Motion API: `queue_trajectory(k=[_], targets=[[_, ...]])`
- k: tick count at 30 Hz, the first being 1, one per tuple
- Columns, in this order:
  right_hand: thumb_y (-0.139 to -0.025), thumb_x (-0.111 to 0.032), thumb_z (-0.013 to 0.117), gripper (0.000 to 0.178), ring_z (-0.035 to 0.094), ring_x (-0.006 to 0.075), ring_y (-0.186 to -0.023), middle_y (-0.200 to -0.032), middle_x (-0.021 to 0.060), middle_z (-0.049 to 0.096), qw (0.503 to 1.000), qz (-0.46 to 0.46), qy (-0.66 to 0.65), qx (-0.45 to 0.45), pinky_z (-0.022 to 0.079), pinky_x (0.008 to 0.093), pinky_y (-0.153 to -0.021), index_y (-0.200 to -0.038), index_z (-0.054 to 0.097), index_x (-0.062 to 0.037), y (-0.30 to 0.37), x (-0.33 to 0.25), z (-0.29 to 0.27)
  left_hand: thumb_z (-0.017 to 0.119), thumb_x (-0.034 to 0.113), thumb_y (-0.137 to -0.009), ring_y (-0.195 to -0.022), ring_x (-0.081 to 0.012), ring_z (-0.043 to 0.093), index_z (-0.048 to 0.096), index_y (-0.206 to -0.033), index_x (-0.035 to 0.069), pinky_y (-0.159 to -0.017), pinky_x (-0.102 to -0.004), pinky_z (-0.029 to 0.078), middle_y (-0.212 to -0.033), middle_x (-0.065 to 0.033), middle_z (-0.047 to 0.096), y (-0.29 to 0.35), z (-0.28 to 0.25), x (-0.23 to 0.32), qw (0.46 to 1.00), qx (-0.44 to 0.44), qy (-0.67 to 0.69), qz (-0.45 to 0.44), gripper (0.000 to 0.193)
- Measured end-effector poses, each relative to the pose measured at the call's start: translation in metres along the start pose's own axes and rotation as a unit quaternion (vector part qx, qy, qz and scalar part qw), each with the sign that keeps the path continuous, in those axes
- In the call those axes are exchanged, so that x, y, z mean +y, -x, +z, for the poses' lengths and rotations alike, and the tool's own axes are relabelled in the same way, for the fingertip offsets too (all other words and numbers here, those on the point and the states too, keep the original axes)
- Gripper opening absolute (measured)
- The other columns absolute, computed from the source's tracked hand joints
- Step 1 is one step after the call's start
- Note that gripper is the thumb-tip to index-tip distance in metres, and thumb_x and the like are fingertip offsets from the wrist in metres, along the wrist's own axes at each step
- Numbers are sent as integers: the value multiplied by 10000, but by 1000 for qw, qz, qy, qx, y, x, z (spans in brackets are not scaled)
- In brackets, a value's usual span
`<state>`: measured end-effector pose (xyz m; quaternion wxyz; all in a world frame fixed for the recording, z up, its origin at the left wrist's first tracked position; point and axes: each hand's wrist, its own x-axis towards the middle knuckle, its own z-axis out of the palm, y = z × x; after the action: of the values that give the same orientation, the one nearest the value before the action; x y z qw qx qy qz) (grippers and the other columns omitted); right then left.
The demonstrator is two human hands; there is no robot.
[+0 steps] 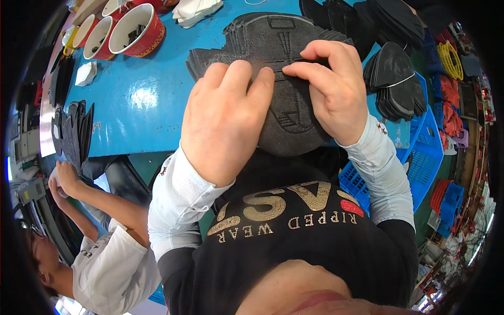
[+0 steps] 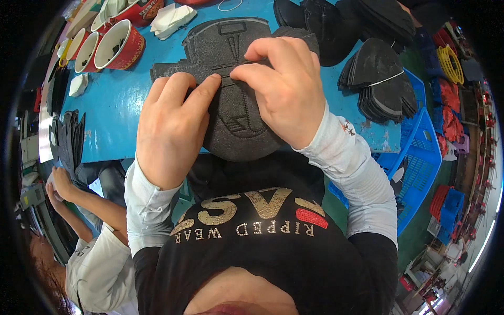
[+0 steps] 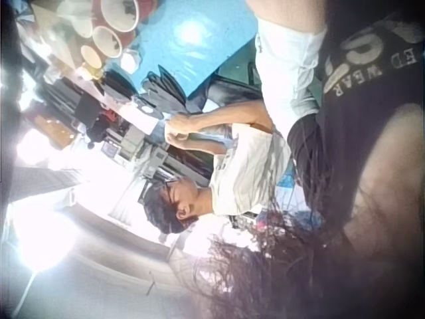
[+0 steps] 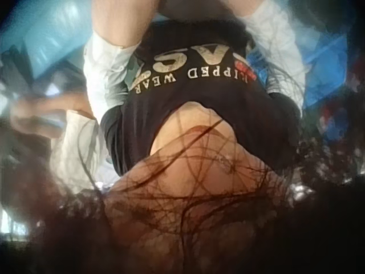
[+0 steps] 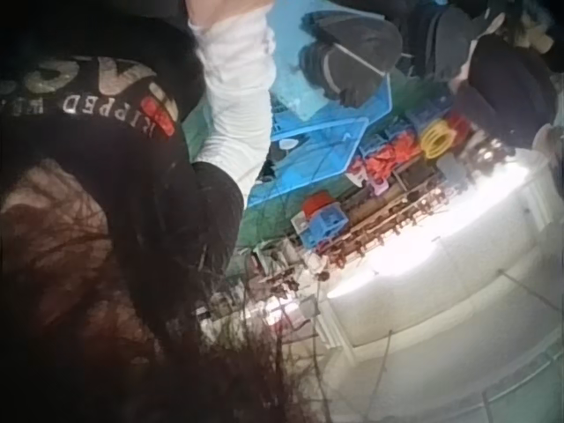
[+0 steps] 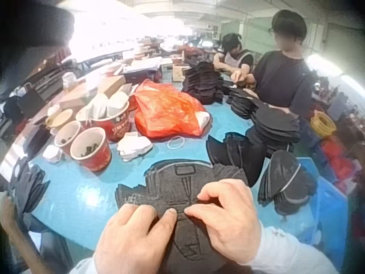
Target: Stitching small components onto a larger shoe upper material by hand using a needle and thread.
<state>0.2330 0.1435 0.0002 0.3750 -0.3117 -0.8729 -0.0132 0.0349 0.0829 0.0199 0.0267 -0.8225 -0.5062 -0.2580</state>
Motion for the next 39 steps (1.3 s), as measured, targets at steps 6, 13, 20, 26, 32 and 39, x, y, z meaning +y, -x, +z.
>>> queue_trajectory(k=[6,13,20,26,32,39], targets=[[-695,-45,685,186,568,217,-996,-1017,-4,605,998,-23,47,-17,418,378,-803,-866,701,-117,-2,-7,-2,672,-21,-690,-796,-273,555,686,-1103,59,-714,-366,487,-889,-95,557,1,0,4,1000,1,-28,0,421],[-680,-26,682,286,587,219,-928,-1007,-3,630,996,-58,63,39,425,379,-788,-950,714,-115,4,1,-5,667,-11,-687,-794,-277,551,676,-1131,68,-722,-373,482,-887,-98,552,-1,-1,-1,999,-10,-37,29,452],[-708,-77,753,444,579,243,-814,-1012,45,630,993,12,-42,-113,450,356,-697,-1143,664,-95,33,-58,-48,647,-86,-831,-791,-212,600,656,-1143,0,-730,-281,479,-966,-127,621,45,2,8,975,172,98,-99,323],[-773,-90,761,259,655,235,-772,-1029,99,645,973,64,-163,-147,520,338,-671,-1025,708,-64,39,-55,-50,677,-101,-825,-828,-159,560,665,-1088,-6,-708,-255,461,-970,-89,600,85,0,27,910,223,300,-180,280],[-812,-137,689,68,650,279,-704,-899,71,613,941,148,-249,-176,528,382,-622,-825,675,-71,28,-49,-45,642,-109,-853,-872,-152,535,644,-1089,-22,-778,-251,436,-1024,-96,565,94,-5,31,854,208,422,-223,252],[-817,-57,690,66,640,264,-726,-876,90,606,957,127,-200,-167,515,339,-616,-868,648,-54,33,-53,-44,658,-101,-840,-874,-168,538,640,-1079,-19,-786,-270,448,-1018,-106,559,86,-2,37,879,173,404,-186,253]])
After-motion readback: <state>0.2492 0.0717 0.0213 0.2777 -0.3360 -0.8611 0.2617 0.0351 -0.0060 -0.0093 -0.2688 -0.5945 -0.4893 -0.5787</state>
